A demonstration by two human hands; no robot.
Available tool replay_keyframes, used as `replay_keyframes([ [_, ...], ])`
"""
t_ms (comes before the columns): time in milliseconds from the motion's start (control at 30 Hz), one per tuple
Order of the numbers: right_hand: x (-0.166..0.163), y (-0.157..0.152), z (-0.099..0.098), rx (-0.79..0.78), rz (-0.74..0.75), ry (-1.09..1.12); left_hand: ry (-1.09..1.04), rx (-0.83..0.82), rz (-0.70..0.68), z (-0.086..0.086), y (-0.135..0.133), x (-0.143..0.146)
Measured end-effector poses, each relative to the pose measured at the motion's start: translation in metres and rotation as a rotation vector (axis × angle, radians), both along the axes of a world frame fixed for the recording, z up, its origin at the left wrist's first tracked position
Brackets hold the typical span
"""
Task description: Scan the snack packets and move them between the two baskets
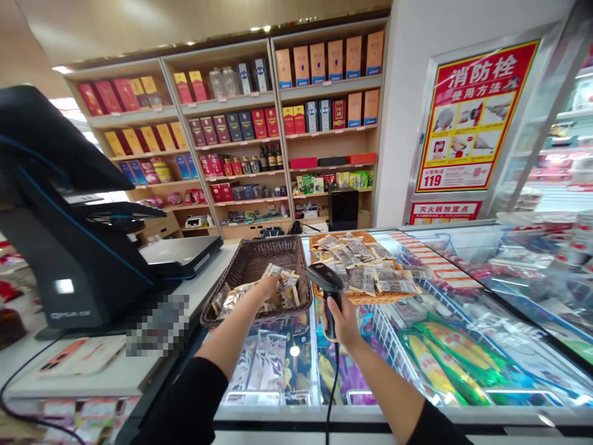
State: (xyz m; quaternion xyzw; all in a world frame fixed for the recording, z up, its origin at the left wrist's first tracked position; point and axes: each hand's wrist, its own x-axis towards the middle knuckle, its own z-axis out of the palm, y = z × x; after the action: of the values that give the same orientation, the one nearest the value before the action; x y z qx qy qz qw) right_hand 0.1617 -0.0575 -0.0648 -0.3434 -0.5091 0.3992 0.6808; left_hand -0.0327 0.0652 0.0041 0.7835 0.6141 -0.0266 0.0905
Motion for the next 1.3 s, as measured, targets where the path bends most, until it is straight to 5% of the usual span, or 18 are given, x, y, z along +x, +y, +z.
replay_keyframes([
  [300,-0.001,0.000,-0.008,0.003,0.018,-0.061,-0.099,0.391,-0.134,-0.015,-0.008,-0.010],
  [467,0.000,0.003,-0.012,-0.020,0.013,-0.034,-0.051,0.279,-0.069,-0.027,-0.008,-0.008],
  [567,0.000,0.003,-0.011,-0.023,-0.011,-0.035,-0.274,0.304,-0.080,-0.024,-0.003,-0.006],
  [700,0.002,0.001,-0.008,-0.022,-0.019,-0.135,-0.858,0.328,0.160,-0.014,0.007,0.003],
  [867,0.007,-0.001,-0.006,-0.017,-0.062,-0.399,-1.541,-0.039,0.318,-0.017,0.007,0.018],
  [1300,0.007,-0.002,-0.009,-0.073,-0.005,-0.391,-1.657,-0.052,0.364,-0.025,0.007,0.013],
])
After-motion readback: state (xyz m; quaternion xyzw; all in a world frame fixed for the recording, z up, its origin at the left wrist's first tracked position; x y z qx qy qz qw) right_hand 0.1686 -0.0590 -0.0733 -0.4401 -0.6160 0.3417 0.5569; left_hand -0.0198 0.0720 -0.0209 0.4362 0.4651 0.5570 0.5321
